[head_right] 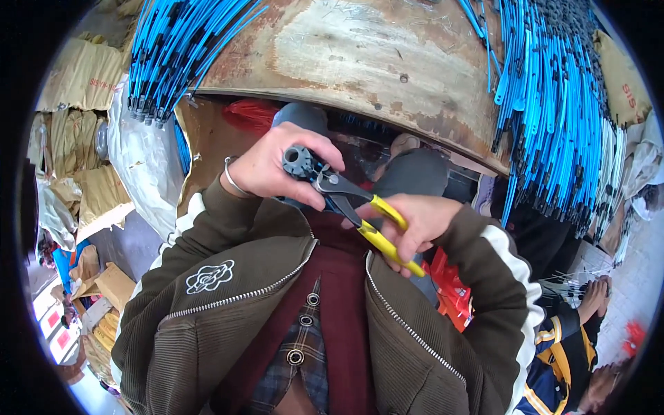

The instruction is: The person assembles blue plastic parts and metal components at a workbench using pliers to crimp or cut the metal.

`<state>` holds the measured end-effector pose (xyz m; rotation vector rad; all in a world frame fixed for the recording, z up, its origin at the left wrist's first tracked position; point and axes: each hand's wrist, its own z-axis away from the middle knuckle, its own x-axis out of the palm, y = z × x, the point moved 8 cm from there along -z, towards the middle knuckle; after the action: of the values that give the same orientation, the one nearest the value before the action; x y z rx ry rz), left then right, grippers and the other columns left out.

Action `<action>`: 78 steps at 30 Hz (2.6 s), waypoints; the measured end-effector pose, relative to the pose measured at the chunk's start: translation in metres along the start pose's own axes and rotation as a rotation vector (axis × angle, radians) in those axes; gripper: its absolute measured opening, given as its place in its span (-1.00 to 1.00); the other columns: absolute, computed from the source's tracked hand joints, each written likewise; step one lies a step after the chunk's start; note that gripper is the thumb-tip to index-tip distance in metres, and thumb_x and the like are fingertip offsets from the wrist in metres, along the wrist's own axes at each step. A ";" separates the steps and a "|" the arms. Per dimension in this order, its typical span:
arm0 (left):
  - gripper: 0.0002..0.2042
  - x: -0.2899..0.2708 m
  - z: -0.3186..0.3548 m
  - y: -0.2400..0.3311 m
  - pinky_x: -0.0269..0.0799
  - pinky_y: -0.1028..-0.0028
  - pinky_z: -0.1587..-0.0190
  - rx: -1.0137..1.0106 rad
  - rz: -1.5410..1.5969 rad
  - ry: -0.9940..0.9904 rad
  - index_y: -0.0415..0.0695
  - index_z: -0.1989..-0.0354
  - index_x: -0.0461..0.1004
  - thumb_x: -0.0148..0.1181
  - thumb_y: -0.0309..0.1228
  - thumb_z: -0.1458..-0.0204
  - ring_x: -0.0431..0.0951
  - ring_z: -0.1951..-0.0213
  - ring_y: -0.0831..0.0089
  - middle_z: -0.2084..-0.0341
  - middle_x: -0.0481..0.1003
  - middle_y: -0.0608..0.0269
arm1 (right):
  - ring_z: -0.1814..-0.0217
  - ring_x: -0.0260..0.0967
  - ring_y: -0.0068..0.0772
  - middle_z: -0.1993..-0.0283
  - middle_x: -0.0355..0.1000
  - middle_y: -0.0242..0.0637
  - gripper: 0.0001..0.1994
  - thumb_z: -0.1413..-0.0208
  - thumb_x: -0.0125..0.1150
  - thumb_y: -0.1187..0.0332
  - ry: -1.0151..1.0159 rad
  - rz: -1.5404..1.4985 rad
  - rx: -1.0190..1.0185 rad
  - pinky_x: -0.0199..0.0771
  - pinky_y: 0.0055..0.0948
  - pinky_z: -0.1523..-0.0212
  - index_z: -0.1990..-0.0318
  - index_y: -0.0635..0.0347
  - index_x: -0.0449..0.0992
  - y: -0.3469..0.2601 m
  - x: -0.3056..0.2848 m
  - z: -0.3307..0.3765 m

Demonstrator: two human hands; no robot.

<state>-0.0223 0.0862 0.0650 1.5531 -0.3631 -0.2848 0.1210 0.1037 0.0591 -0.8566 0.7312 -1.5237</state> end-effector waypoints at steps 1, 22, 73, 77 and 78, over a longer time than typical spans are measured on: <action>-0.60 -0.001 0.002 -0.001 0.37 0.55 0.24 -0.004 0.002 0.002 -0.25 0.28 0.47 0.44 -0.45 0.36 0.47 0.35 0.54 0.41 0.49 0.27 | 0.39 0.44 -0.13 0.36 0.41 -0.11 -0.38 0.20 0.24 0.57 -0.070 -0.164 0.031 0.43 -0.32 0.38 -0.12 0.23 0.19 0.008 0.008 -0.005; -0.59 -0.002 0.012 0.001 0.36 0.55 0.27 -0.026 0.018 0.153 -0.24 0.29 0.48 0.46 -0.45 0.40 0.48 0.36 0.53 0.43 0.50 0.26 | 0.35 0.45 -0.30 0.37 0.42 -0.15 -0.34 0.19 0.30 0.53 0.470 0.830 -0.183 0.45 -0.42 0.32 -0.12 0.29 0.11 -0.054 -0.004 0.041; -0.74 -0.005 0.052 0.018 0.40 0.50 0.19 0.067 -0.123 0.376 -0.29 0.28 0.43 0.30 -0.52 0.19 0.50 0.31 0.47 0.36 0.51 0.15 | 0.45 0.40 -0.02 0.46 0.40 0.05 -0.61 0.05 0.18 0.41 0.652 0.835 -0.071 0.37 -0.27 0.42 0.05 0.35 0.31 -0.060 0.046 0.029; -0.78 -0.037 0.064 0.016 0.39 0.58 0.28 0.182 0.020 0.708 -0.29 0.30 0.45 0.28 -0.50 0.14 0.48 0.37 0.59 0.41 0.52 0.23 | 0.43 0.41 -0.01 0.44 0.43 -0.03 -0.66 0.08 0.26 0.29 0.916 0.950 -0.072 0.38 -0.24 0.44 0.17 0.30 0.42 -0.062 -0.019 0.031; -0.78 -0.046 0.070 0.016 0.40 0.56 0.27 0.187 0.078 0.744 -0.30 0.30 0.45 0.26 -0.48 0.12 0.49 0.37 0.57 0.40 0.52 0.21 | 0.45 0.40 -0.05 0.43 0.44 -0.06 -0.63 0.07 0.25 0.25 1.038 1.157 0.025 0.38 -0.26 0.45 0.14 0.28 0.42 -0.061 -0.034 0.034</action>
<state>-0.0933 0.0410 0.0772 1.7028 0.1412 0.3991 0.1187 0.1461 0.1247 0.4935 1.5693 -0.7748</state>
